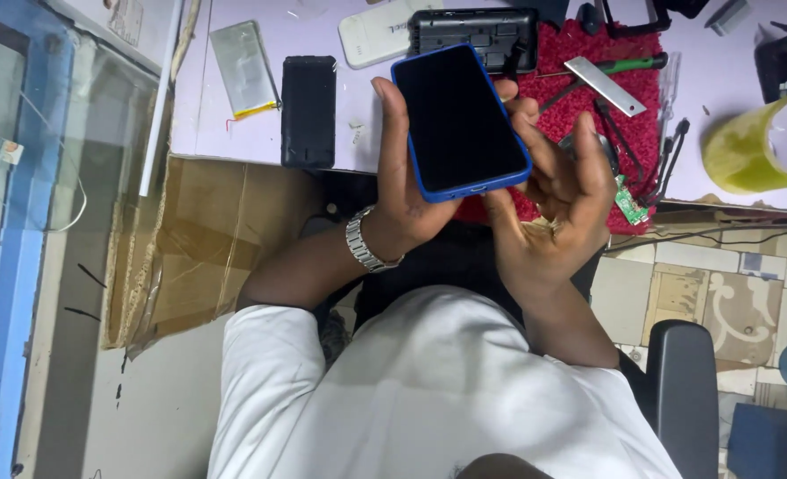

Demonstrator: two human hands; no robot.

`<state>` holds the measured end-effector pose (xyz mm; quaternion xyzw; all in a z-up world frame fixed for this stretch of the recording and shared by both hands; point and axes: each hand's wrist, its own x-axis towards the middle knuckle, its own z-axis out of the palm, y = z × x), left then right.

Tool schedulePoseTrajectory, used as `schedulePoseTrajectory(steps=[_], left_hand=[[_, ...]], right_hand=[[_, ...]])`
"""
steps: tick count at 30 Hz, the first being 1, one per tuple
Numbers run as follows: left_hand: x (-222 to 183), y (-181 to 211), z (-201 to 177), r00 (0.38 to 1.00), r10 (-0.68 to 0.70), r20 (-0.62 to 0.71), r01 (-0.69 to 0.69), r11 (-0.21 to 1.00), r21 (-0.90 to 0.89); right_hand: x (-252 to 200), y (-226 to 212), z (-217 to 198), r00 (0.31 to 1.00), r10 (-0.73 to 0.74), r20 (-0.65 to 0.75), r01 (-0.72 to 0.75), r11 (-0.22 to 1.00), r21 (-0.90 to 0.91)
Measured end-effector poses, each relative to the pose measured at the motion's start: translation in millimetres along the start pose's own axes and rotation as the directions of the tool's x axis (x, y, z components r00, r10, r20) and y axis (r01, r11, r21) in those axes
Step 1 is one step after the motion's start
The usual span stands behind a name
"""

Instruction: Testing and repairing a mobile phone circuit board by scraping components with a blade and connecting it to a phone for testing.

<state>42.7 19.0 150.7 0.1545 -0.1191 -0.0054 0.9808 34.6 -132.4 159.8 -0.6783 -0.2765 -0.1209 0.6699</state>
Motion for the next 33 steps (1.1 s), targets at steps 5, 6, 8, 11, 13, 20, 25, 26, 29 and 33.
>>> schedulePoseTrajectory(steps=[5,6,8,11,13,20,25,26,29,33], left_hand=[[-3.1,-4.3,2.5,0.999,0.041,-0.035,-0.039,0.997,0.068],[-3.5,-3.5,2.7,0.999,0.038,-0.032,-0.035,0.997,0.07],[-4.2,-2.0,3.1,0.995,-0.041,-0.096,0.053,0.991,0.126],[-3.5,-5.9,-4.5,1.0,0.009,0.02,-0.008,0.999,-0.052],[-5.7,-1.8,0.9,0.999,-0.023,0.045,0.023,1.0,-0.017],[5.4,23.5,53.4,0.887,-0.187,-0.422,0.184,0.982,-0.048],[11.1,47.4,46.8,0.93,-0.109,-0.351,0.112,0.994,-0.013],[6.4,50.5,37.3,0.971,-0.053,-0.231,0.052,0.999,-0.008],[4.5,49.8,33.4,0.969,-0.005,-0.247,-0.018,0.996,-0.092],[1.2,48.1,30.9,0.984,-0.022,-0.178,0.003,0.994,-0.107]], right_hand=[[8.3,-10.7,4.2,0.996,-0.084,-0.04,0.073,0.974,-0.213],[9.0,-10.9,4.1,0.995,-0.085,-0.044,0.074,0.974,-0.213],[10.6,-11.5,3.7,0.99,-0.132,-0.043,0.118,0.963,-0.242],[11.5,-13.3,3.5,0.989,-0.141,-0.034,0.128,0.96,-0.249],[11.2,-13.5,4.1,0.986,-0.162,-0.038,0.146,0.95,-0.278],[7.8,-21.0,-24.7,0.977,-0.077,0.198,0.129,0.956,-0.265],[37.5,7.5,-63.6,0.996,0.012,-0.093,-0.034,0.971,-0.235],[47.1,13.9,-76.3,0.996,0.069,-0.058,-0.081,0.966,-0.244],[88.8,29.6,-125.9,0.946,0.323,0.009,-0.311,0.92,-0.239],[122.7,45.8,-116.7,0.774,0.611,0.164,-0.57,0.787,-0.238]])
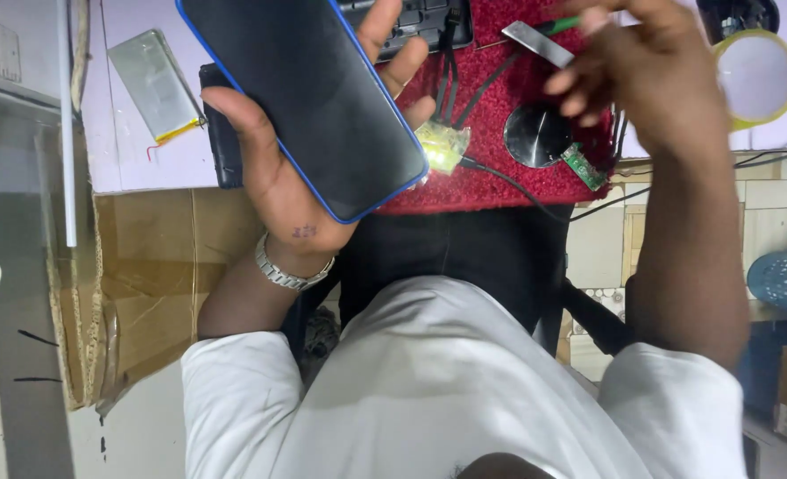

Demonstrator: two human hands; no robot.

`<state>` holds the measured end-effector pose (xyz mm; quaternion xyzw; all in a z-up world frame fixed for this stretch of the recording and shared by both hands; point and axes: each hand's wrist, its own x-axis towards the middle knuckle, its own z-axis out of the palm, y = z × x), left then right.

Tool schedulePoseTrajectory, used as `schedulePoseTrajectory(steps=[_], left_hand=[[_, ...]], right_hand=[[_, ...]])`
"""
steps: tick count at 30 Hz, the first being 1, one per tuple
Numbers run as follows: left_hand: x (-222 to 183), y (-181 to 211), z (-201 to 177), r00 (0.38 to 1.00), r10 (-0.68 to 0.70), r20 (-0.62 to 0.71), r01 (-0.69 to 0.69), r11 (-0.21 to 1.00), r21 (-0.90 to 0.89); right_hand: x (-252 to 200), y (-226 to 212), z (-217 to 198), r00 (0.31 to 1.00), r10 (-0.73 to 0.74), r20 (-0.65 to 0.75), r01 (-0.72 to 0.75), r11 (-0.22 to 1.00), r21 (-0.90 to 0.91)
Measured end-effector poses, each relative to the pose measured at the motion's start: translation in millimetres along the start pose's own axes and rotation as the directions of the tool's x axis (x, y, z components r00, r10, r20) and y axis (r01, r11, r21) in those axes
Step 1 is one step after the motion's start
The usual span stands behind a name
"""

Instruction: Testing and repairing a mobile phone circuit board by scraping components with a blade and connecting it to a phone for testing.

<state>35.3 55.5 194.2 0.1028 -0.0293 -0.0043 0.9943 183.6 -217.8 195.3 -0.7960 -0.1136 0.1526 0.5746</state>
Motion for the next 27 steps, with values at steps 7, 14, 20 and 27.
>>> schedulePoseTrajectory(steps=[7,14,20,27], left_hand=[[-0.3,-5.2,-10.1,0.998,-0.01,0.056,0.01,1.0,-0.009],[4.4,-7.1,-17.5,0.999,0.027,0.036,-0.028,0.999,0.03],[8.9,-10.8,-20.9,0.999,0.035,0.019,-0.036,0.998,0.053],[21.7,-17.5,-25.3,0.998,0.038,0.046,-0.038,0.999,0.004]], right_hand=[[20.7,12.4,48.1,0.993,0.022,0.117,-0.018,0.999,-0.038],[-24.8,9.3,55.3,0.776,-0.63,0.0,0.591,0.728,-0.346],[-44.2,13.4,66.9,0.653,-0.756,-0.056,0.737,0.65,-0.184],[-45.3,20.3,70.3,0.753,-0.648,-0.114,0.658,0.741,0.134]])
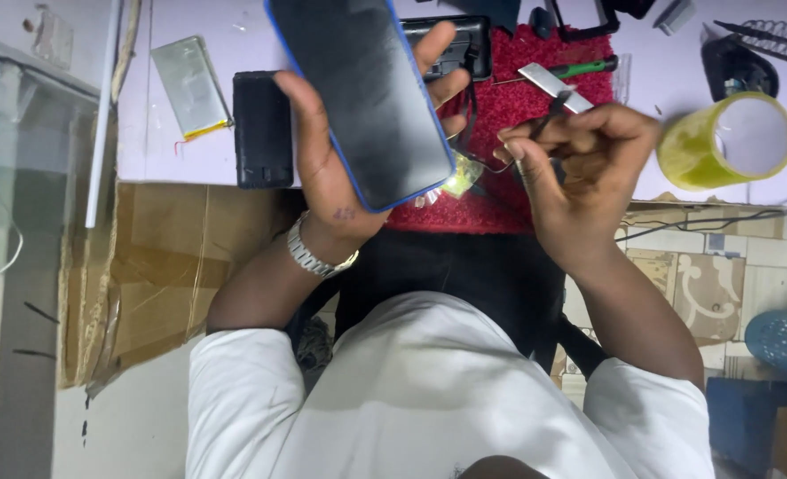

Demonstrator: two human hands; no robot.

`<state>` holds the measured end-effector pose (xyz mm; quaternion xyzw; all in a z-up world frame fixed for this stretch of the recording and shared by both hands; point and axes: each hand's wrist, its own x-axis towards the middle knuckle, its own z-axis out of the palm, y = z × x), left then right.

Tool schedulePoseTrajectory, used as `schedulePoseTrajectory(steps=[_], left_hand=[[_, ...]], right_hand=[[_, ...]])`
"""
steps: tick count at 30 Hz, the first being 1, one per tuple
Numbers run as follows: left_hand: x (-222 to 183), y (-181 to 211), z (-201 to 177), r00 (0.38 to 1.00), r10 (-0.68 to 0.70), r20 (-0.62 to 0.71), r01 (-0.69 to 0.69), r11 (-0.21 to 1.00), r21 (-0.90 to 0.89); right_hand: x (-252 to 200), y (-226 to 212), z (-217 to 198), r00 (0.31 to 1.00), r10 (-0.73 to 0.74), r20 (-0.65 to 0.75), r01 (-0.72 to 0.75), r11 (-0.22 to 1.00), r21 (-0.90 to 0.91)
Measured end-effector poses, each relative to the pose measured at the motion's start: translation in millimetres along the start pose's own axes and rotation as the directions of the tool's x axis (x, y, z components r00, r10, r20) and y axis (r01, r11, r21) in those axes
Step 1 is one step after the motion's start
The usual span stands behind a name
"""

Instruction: Testing and repairing a mobile phone circuit board by scraping components with a blade and connecting it to a phone for testing.

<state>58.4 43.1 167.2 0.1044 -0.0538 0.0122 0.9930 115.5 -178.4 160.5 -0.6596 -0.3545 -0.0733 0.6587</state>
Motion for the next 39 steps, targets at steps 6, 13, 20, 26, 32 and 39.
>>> schedulePoseTrajectory(steps=[6,13,20,26,32,39], left_hand=[[14.6,-10.9,-5.2,0.992,0.033,-0.122,-0.023,0.996,0.084],[30.1,-24.1,-28.8,0.971,-0.005,0.239,-0.003,0.999,0.034],[34.7,-22.6,-23.9,0.932,0.127,0.339,-0.142,0.99,0.021],[20.5,14.5,-5.7,0.923,0.288,0.254,-0.33,0.934,0.139],[9.2,21.4,14.7,0.932,0.338,0.134,-0.361,0.9,0.242],[4.5,22.7,17.8,0.939,0.332,0.091,-0.344,0.91,0.232]], right_hand=[[19.6,-1.0,-9.5,0.988,0.154,0.026,-0.156,0.976,0.155],[9.3,0.1,-3.9,0.959,0.274,0.065,-0.282,0.931,0.232],[7.6,-2.5,-12.2,0.984,0.147,0.097,-0.151,0.988,0.038],[36.7,-2.6,-60.3,0.996,0.091,-0.001,-0.068,0.737,-0.673],[53.4,2.1,-72.1,0.96,-0.004,0.281,0.216,0.651,-0.728],[87.6,30.9,-13.4,0.785,0.512,0.349,-0.319,0.816,-0.481]])
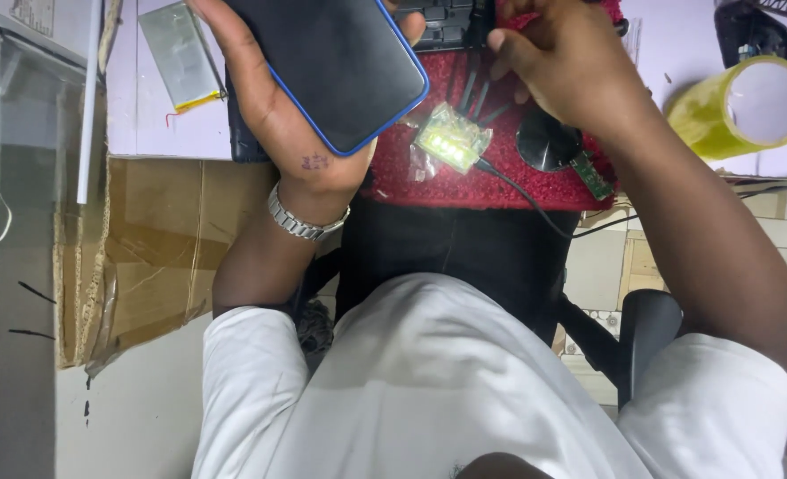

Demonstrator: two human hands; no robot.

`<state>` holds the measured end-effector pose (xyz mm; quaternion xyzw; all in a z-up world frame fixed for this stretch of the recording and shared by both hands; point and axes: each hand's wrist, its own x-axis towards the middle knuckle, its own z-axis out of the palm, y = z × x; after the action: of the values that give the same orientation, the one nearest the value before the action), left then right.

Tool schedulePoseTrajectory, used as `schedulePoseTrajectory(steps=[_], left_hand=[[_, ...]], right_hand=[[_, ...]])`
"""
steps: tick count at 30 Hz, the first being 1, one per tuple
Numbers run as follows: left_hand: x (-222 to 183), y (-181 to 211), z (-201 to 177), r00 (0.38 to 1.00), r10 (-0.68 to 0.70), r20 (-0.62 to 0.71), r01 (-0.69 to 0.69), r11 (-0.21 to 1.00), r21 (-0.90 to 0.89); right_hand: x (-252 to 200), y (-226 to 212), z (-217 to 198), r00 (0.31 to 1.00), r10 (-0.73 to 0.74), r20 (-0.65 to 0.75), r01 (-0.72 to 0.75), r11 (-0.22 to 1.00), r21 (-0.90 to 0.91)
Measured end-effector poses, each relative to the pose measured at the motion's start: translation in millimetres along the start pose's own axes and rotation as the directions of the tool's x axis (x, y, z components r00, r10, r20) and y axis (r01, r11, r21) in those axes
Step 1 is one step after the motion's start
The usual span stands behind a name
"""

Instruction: Testing and repairing a mobile phone circuit board by scraping components with a blade and connecting it to a phone for testing.

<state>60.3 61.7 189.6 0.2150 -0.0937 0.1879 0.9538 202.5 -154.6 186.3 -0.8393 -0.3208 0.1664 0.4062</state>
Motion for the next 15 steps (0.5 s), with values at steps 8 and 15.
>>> schedulePoseTrajectory(steps=[8,15], left_hand=[[-7.3,3.2,-10.7,0.997,-0.043,0.058,0.047,0.997,-0.062],[-5.7,4.9,-7.9,1.0,-0.015,-0.012,0.015,1.0,-0.019]], right_hand=[[0.9,-9.2,-0.1,0.984,0.164,0.075,-0.158,0.984,-0.08],[-8.5,27.2,6.9,0.926,-0.355,0.128,0.292,0.461,-0.838]])
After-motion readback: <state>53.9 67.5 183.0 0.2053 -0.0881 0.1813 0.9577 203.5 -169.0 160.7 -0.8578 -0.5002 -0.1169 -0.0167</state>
